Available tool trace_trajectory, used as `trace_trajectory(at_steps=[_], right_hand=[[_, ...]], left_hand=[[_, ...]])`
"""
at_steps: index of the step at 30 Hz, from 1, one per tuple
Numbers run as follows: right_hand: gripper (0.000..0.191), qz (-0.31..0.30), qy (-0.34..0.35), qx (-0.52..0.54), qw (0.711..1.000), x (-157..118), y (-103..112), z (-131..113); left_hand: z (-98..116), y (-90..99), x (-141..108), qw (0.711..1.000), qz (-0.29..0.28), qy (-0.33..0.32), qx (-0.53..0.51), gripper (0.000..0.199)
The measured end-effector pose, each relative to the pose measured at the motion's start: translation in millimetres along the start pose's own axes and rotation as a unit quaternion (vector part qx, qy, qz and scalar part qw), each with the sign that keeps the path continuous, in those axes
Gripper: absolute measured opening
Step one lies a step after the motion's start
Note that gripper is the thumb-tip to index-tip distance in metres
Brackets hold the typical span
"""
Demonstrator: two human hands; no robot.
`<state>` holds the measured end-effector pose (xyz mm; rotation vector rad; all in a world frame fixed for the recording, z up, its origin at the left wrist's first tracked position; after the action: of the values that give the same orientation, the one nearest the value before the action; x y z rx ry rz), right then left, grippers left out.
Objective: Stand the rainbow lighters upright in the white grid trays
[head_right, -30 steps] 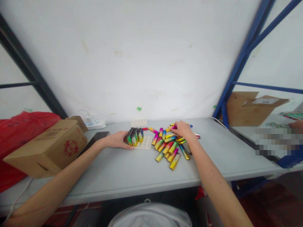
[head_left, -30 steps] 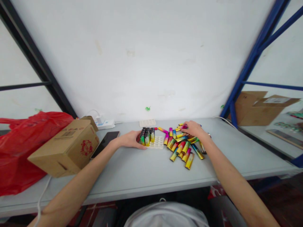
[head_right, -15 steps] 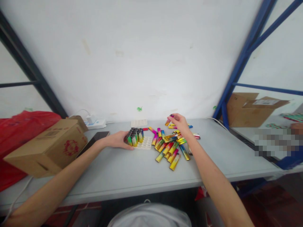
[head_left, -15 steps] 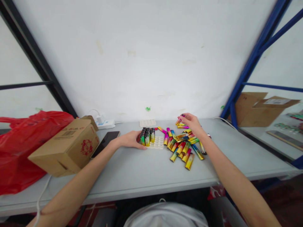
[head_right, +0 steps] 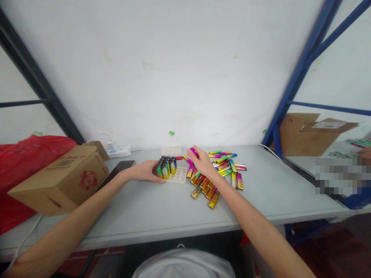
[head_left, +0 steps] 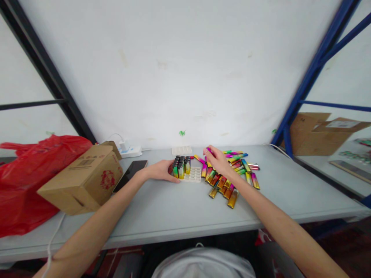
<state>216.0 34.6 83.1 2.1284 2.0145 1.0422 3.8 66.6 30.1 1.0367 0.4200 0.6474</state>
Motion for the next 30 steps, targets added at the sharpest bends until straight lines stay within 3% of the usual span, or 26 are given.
trace_trajectory(at_steps=[3,11,21,30], right_hand=[[0.053,0.04,-0.002,-0.002,0.999,-4,-2,-5],[0.042,0.028,-0.009,-0.033,0.999,-7,-16,7],[0.047,0.029,0.018,-0.057,0.998,-11,-14,-8],[0.039,0.023,0.016,-0.068,0.997,-10,-17,-7]], left_hand=[[0,-0.7,0,1.0,-0.003,-0.001,-0.003,0.073],[0,-1.1,1,1.0,-0.005,-0.005,0.009,0.078],[1,-0.7,1,1.0,-0.001,-0.007,-0.003,0.079],[1,-1.1,0,1.0,-0.009,0.003,0.009,0.076]])
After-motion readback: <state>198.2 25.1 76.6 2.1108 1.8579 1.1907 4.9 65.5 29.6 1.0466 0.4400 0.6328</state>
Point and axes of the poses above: each hand's wrist, its own x-axis towards the middle knuckle, its own y-axis out of the back of the hand, z = x × y, the point moved 10 cm from there along x, towards the middle knuckle, and after that the axes turned 8 degrees about -y, right-handed, at the moved point
